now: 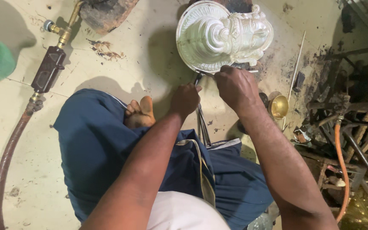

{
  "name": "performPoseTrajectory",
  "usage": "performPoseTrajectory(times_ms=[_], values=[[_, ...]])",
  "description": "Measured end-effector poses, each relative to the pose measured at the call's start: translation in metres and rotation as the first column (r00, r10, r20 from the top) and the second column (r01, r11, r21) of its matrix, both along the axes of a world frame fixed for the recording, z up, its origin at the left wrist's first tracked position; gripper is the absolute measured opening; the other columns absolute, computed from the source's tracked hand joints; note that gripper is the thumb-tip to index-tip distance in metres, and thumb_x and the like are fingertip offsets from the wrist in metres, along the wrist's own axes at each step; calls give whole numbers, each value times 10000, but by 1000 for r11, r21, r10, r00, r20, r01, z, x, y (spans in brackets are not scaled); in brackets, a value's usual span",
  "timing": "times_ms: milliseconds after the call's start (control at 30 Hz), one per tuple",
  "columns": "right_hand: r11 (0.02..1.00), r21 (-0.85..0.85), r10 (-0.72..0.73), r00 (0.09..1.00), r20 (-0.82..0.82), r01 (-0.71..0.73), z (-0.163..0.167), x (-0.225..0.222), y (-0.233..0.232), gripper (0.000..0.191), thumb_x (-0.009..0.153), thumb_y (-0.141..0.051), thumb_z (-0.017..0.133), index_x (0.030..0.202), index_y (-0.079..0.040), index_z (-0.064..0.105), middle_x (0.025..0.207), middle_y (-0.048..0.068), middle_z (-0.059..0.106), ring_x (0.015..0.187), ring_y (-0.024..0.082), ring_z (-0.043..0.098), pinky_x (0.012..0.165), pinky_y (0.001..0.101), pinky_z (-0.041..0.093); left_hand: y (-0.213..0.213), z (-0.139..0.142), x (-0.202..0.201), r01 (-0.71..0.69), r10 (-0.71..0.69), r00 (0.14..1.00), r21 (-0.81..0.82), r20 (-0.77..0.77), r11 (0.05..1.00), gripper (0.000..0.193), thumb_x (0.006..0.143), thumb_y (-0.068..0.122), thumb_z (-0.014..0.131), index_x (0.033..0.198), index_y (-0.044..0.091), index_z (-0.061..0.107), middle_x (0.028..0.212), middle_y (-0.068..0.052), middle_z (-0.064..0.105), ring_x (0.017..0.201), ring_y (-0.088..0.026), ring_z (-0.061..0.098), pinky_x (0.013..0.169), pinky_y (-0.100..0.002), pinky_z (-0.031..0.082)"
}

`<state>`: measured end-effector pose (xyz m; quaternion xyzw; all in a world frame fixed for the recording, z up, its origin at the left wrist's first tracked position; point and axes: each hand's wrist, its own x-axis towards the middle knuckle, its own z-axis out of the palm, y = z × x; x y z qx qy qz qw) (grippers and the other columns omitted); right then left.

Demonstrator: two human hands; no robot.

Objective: The person sits on the floor and uses pliers to hold a small metal piece against a white statue. They then use a blowtorch to heat the metal piece, likely to solder or fuse it to the statue.

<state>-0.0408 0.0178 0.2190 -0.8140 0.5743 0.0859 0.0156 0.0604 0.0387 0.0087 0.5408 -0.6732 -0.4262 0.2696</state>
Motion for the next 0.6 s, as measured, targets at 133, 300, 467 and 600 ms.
performPoseTrajectory(times_ms=[133,300,467,600], values=[[999,-22,27,1000,-6,-27,-2,-2,-1,136,914,-106,619,849,-97,738,910,112,707,843,341,709,742,458,566,1,-1,0,-17,17,1000,-63,-10,998,370,1024,294,560,827,1,669,795,-247,708,802,-439,709,760,-509,566],[999,-33,31,999,-38,-32,0,-3,-1,137,921,-117,628,847,-99,742,910,112,709,843,338,710,744,456,569,0,2,1,11,-11,1000,17,-11,1000,365,1018,284,567,831,-9,680,811,-260,707,826,-442,711,766,-510,569],[1000,-27,-10,1000,-19,9,4,-3,-2,151,947,-191,657,876,-114,765,913,112,716,831,355,703,720,468,560,-1,10,3,12,-9,999,94,-34,995,364,1015,282,562,836,-6,695,822,-267,710,852,-444,718,784,-506,572],[1000,-7,7,999,-43,-8,2,-2,-3,156,963,-170,644,879,-111,762,924,100,721,849,325,718,746,451,569,-1,14,5,-19,30,997,140,-75,990,362,1003,288,577,842,-10,705,813,-274,708,851,-452,717,788,-514,566]])
